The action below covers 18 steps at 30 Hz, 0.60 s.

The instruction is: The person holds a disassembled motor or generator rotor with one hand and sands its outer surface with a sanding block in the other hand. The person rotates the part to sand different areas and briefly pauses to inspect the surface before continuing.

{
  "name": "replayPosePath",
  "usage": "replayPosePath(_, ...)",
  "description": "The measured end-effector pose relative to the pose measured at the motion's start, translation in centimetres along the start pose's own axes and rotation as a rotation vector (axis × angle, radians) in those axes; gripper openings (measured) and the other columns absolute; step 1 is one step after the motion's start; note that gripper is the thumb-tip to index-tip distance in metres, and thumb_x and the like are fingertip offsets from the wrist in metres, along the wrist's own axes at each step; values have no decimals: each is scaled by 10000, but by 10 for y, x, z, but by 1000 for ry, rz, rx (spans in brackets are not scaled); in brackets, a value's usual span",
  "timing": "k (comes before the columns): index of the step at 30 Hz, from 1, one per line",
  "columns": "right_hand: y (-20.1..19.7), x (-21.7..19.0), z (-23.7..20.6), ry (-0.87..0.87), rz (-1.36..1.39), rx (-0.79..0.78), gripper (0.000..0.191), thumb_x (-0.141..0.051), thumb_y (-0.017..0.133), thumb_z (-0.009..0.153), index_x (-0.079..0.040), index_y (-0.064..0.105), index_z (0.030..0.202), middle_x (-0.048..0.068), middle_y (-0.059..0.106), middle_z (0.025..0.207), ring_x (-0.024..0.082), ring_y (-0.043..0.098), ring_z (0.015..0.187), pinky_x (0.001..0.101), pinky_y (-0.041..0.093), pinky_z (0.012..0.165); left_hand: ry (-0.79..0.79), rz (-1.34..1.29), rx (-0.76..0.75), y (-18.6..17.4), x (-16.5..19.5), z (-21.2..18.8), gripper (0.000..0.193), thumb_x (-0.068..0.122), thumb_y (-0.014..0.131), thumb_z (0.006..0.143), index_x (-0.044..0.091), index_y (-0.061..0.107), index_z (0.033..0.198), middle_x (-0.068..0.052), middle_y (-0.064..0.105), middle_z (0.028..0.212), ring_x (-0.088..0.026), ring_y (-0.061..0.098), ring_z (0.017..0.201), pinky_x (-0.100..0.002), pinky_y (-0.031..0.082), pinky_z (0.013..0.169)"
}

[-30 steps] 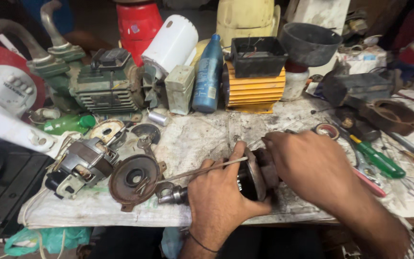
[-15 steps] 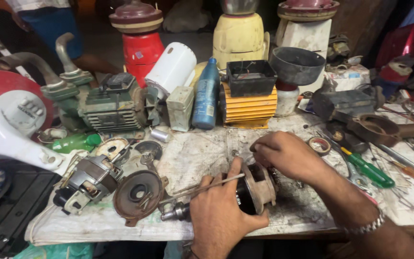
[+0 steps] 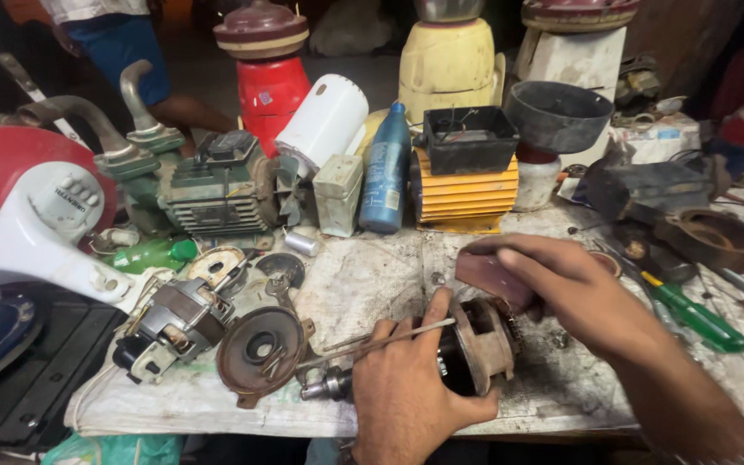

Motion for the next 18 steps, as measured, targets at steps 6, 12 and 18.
replayPosePath(6, -4, -18, -65, -78, 427, -144, 546, -207, 600, 1016, -20, 507, 1520, 222, 611, 1313, 345, 595, 1258, 473, 515, 935, -53, 24, -158, 12, -5, 2, 1116, 538, 880, 555, 128, 448, 1499, -177, 708, 1067, -355, 647, 1025, -518, 524, 906)
replayPosePath(12, -14, -17, -71, -117, 426, -133, 750, -135, 672, 963, -43, 358, 1637, 263, 581, 1350, 341, 540, 1284, 502, 471, 998, -58, 40, -107, 4, -5, 2, 1154, 540, 897, 532, 169, 458, 1533, -175, 700, 1095, -381, 623, 1054, -488, 532, 898)
replayPosePath(18, -50, 30, -62, 43, 372, 80, 841, -84, 742, 899, -49, 406, 1669, 305, 734, 1104, 344, 787, 1016, 475, 597, 843, 35, 70, 10, -4, -2, 0, 1201, 547, 926, 476, 162, 468, 1517, -185, 705, 1141, -415, 643, 1037, -494, 522, 860)
Point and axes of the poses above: each hand's wrist, its own z-axis towards the middle knuckle, its own y-axis out of the palm, x = y × z, the point moved 8 cm from there along z, towards the middle knuckle
